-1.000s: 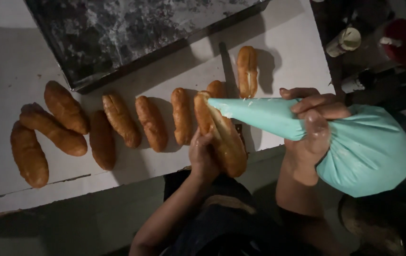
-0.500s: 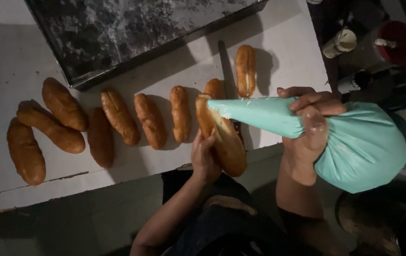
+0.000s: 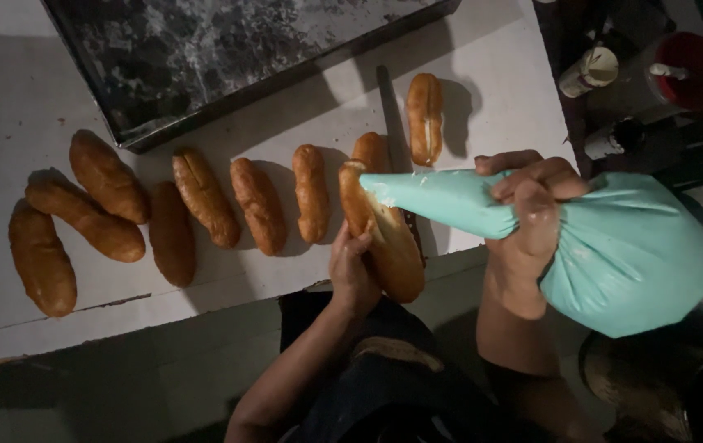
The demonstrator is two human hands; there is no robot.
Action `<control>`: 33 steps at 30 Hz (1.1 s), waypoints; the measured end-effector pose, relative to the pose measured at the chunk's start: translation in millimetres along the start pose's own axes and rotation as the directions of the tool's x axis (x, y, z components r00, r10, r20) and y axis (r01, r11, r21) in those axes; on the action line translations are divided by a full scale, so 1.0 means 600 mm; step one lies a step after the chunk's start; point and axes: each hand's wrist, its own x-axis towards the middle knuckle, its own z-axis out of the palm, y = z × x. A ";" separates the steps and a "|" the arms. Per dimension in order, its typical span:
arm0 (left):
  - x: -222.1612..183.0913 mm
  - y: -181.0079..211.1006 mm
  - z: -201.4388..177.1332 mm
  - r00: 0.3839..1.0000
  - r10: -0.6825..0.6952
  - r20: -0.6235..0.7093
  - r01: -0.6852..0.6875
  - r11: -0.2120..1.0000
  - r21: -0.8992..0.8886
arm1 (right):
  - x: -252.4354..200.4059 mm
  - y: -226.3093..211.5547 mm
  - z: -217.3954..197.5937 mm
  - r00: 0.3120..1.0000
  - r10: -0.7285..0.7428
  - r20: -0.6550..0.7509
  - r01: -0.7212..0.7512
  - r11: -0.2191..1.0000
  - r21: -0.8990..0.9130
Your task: Slice bread rolls and fill them with cream using a piping bag.
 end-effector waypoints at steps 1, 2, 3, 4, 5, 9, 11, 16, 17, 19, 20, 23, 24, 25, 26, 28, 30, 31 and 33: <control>0.003 -0.003 -0.005 1.000 -0.001 0.000 0.001 1.000 0.000 | 0.001 0.000 0.001 1.000 0.000 -0.001 0.000 1.000 -0.001; 0.005 -0.006 -0.011 1.000 -0.006 -0.015 0.007 1.000 0.010 | 0.001 -0.001 0.001 1.000 0.011 -0.004 -0.011 1.000 -0.018; 0.007 -0.010 -0.016 0.999 -0.011 -0.031 0.012 1.000 0.019 | 0.001 -0.001 0.001 1.000 0.022 -0.006 -0.022 0.999 -0.034; 0.008 -0.008 -0.015 0.999 -0.014 -0.032 0.014 1.000 0.018 | 0.001 -0.003 0.003 1.000 0.023 -0.007 -0.023 0.999 -0.037; 0.008 -0.006 -0.014 1.000 -0.014 -0.028 0.014 1.000 0.004 | 0.002 -0.004 0.005 1.000 0.029 -0.007 -0.029 0.998 -0.051; 0.015 0.006 -0.001 0.999 -0.008 -0.050 0.006 0.999 -0.036 | -0.003 0.003 -0.003 0.998 0.066 -0.015 -0.067 0.998 -0.018; 0.017 0.006 -0.002 0.998 -0.006 -0.067 0.002 0.998 -0.057 | -0.004 0.007 -0.011 0.997 0.080 -0.008 -0.080 0.997 0.000; 0.032 0.002 -0.020 0.997 0.031 -0.068 -0.037 0.996 -0.085 | -0.009 0.017 -0.031 0.994 0.108 0.019 -0.109 0.994 0.013; 0.034 -0.001 -0.031 0.997 0.046 -0.061 -0.051 0.995 -0.088 | -0.011 0.018 -0.035 0.993 0.117 0.033 -0.118 0.993 0.031; 0.039 -0.001 -0.041 0.997 0.058 -0.054 -0.062 0.994 -0.091 | -0.016 0.018 -0.044 0.991 0.126 0.045 -0.128 0.991 0.047; 0.040 0.002 -0.040 0.994 0.065 -0.082 -0.072 0.994 -0.086 | -0.020 0.017 -0.049 0.988 0.142 0.058 -0.145 0.988 0.052; 0.053 -0.001 -0.058 0.984 0.080 -0.157 -0.091 0.994 -0.061 | -0.027 0.013 -0.049 0.985 0.165 0.057 -0.169 0.984 0.065; 0.059 -0.003 -0.068 0.975 0.090 -0.202 -0.101 0.994 -0.042 | -0.029 0.011 -0.047 0.984 0.172 0.044 -0.175 0.982 0.074; 0.062 0.002 -0.063 0.976 0.088 -0.201 -0.098 0.994 -0.041 | -0.032 0.000 -0.038 0.984 0.172 0.041 -0.175 0.982 0.073; 0.066 0.007 -0.058 0.973 0.094 -0.209 -0.107 0.993 -0.054 | -0.036 -0.010 -0.030 0.987 0.157 0.024 -0.158 0.986 0.044; 0.069 0.018 -0.047 0.971 0.096 -0.217 -0.113 0.991 -0.066 | -0.042 -0.017 -0.035 0.990 0.143 0.004 -0.143 0.990 0.012; 0.068 0.031 -0.036 0.981 0.129 -0.146 -0.139 0.988 -0.062 | -0.048 -0.009 -0.062 0.984 0.160 0.078 -0.166 0.983 0.080; 0.069 0.034 -0.033 0.981 0.125 -0.147 -0.135 0.989 -0.062 | -0.044 -0.012 -0.059 0.984 0.162 0.075 -0.167 0.983 0.078; 0.073 0.038 -0.029 0.983 0.149 -0.103 -0.157 0.985 -0.074 | -0.034 -0.016 -0.053 0.979 0.131 0.157 -0.162 0.965 0.206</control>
